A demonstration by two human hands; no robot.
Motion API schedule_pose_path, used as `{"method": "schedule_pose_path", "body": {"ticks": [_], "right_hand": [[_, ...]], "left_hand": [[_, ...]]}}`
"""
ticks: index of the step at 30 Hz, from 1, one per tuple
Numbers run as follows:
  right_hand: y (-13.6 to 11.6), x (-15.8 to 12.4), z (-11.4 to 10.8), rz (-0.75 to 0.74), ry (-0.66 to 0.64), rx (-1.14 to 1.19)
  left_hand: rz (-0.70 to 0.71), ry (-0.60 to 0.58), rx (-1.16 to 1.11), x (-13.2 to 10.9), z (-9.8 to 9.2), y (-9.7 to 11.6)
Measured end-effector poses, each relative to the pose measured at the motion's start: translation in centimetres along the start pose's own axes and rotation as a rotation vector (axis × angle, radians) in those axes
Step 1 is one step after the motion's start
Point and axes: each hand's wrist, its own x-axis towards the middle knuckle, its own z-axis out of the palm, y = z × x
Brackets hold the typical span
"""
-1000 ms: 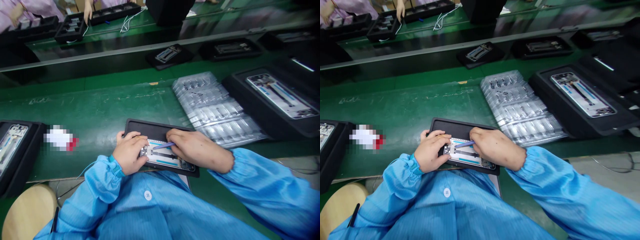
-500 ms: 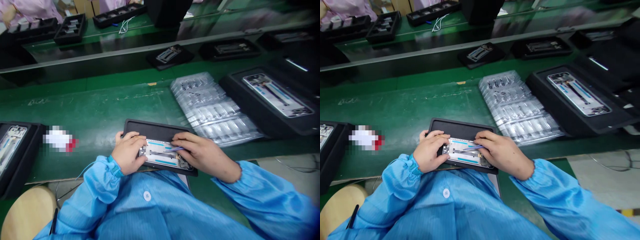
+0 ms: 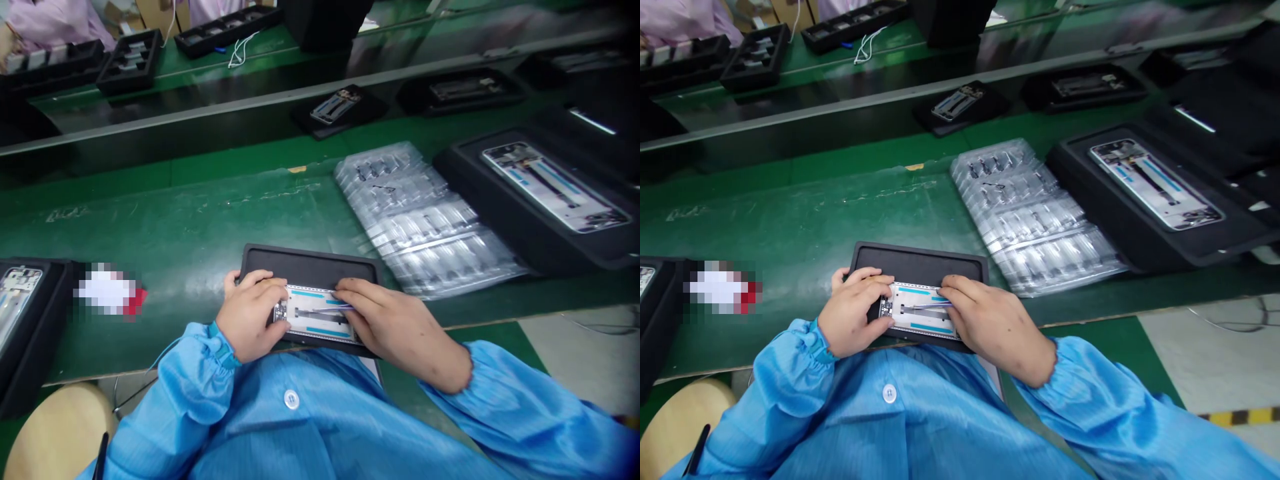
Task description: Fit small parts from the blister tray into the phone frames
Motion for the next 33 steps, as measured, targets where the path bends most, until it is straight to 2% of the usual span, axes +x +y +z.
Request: {"method": "schedule_pose_path", "body": {"ticks": [4,6,10,11,12,16,21,25,33], "right_hand": [[0.2,0.2,-0.8,0.049,-0.028,0.138],[1.0,0.2,-2.0,0.122,0.024,0.288],[2.0,-0.1,-4.6,0.376,0.36,0.597],[1.8,-0.2,-4.9,0.401,0.405,0.627],[1.5,-0.3,-4.9,0.398,0.411,0.637],[-0.2,-0.5,-3.0,0.324,0.267,0.554],[-1.0,-0.6,-0.9,0.326,0.227,0.446],[-0.8,-0.2,-0.8,0.276,0.211,0.447],[-0.9,0.5,-0.6,0.343,0.211,0.398]], "left_hand": [[0.003,0.008,0.005,0.0,-0.1,0.1],[0.004,0.012,0.009,0.0,-0.1,0.1],[0.004,0.005,0.018,-0.1,-0.1,0.1],[0.002,0.002,0.022,-0.1,-0.1,0.1],[-0.001,-0.002,0.026,-0.1,-0.1,0.1],[-0.007,-0.007,0.04,0.0,-0.1,0.1],[-0.008,-0.014,0.051,0.1,-0.1,0.1],[-0.009,-0.009,0.056,0.1,-0.2,0.2],[-0.013,-0.016,0.049,0.2,-0.3,0.3]]}}
